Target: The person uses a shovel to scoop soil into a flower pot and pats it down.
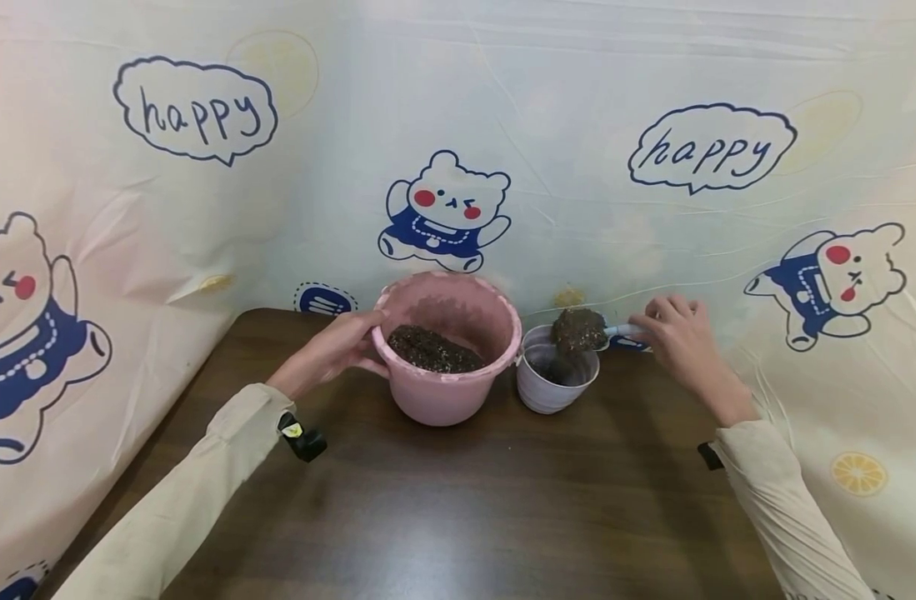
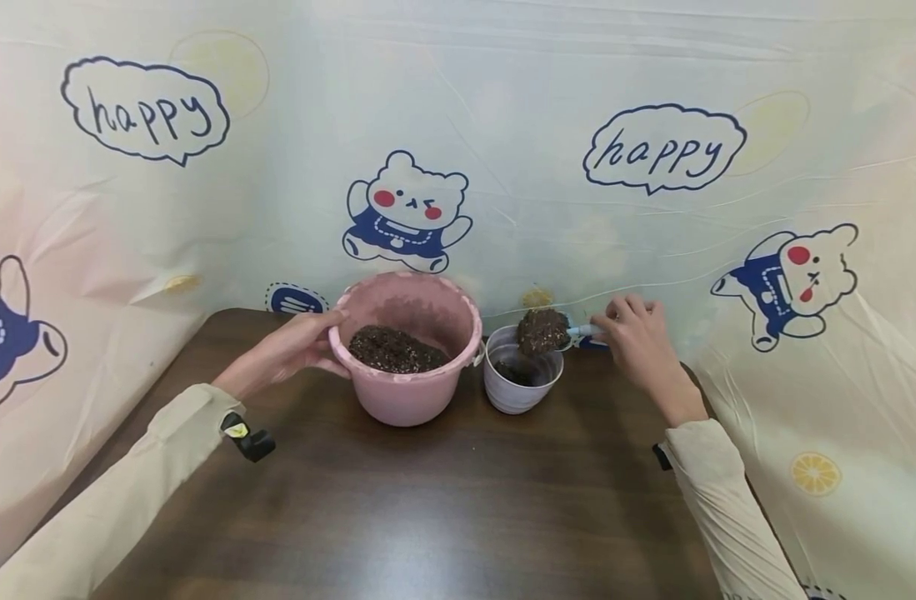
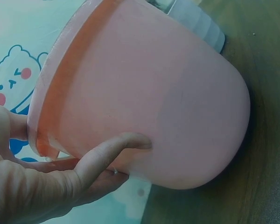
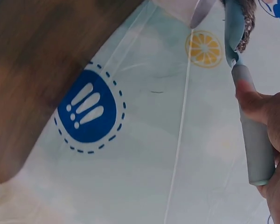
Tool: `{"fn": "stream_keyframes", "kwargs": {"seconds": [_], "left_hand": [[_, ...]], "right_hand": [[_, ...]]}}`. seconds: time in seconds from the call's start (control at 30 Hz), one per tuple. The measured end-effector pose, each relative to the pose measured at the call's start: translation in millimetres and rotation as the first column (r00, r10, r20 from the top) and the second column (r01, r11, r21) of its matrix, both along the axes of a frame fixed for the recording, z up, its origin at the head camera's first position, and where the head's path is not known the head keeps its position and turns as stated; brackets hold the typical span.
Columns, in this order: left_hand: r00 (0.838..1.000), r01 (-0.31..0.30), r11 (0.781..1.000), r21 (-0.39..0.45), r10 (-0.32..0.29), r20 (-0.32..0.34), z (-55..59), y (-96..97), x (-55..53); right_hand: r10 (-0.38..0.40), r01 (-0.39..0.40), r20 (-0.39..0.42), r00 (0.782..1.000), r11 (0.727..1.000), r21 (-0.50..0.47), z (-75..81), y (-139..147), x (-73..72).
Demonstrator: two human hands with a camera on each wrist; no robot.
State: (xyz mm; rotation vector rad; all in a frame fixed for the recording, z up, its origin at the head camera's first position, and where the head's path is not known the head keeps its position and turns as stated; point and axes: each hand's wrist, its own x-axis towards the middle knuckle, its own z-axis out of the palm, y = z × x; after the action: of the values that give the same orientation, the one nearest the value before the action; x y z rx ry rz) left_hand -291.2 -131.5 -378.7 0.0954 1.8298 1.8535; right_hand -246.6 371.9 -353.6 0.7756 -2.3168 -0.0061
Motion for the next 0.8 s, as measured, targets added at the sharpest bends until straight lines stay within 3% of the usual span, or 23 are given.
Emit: {"fn": "stream_keyframes", "kwargs": {"seconds": [0.27,0.57,0.8], "left_hand": [[1.0,0.003,1.0,0.002,-0.003,-0.003,0.3,0.1,-0.1],[1.0,0.005,1.0,-0.019,-0.005,0.004,-0.4,0.0,-1.1],[1.0,0.003,1.0,-0.028,-0.003,0.006,-0.7,0.1,-1.5]], "right_hand": [[-0.036,0.053,-0.125,0.992,0.99,0.134,4.7,-4,1.2],[-0.026,0.048,-0.175,0.984,0.991,0.127,10.9,-8,1.7],[-0.057,0.067,-0.147,0.987,0.996,0.066,20.5,-15,3.5]]}}
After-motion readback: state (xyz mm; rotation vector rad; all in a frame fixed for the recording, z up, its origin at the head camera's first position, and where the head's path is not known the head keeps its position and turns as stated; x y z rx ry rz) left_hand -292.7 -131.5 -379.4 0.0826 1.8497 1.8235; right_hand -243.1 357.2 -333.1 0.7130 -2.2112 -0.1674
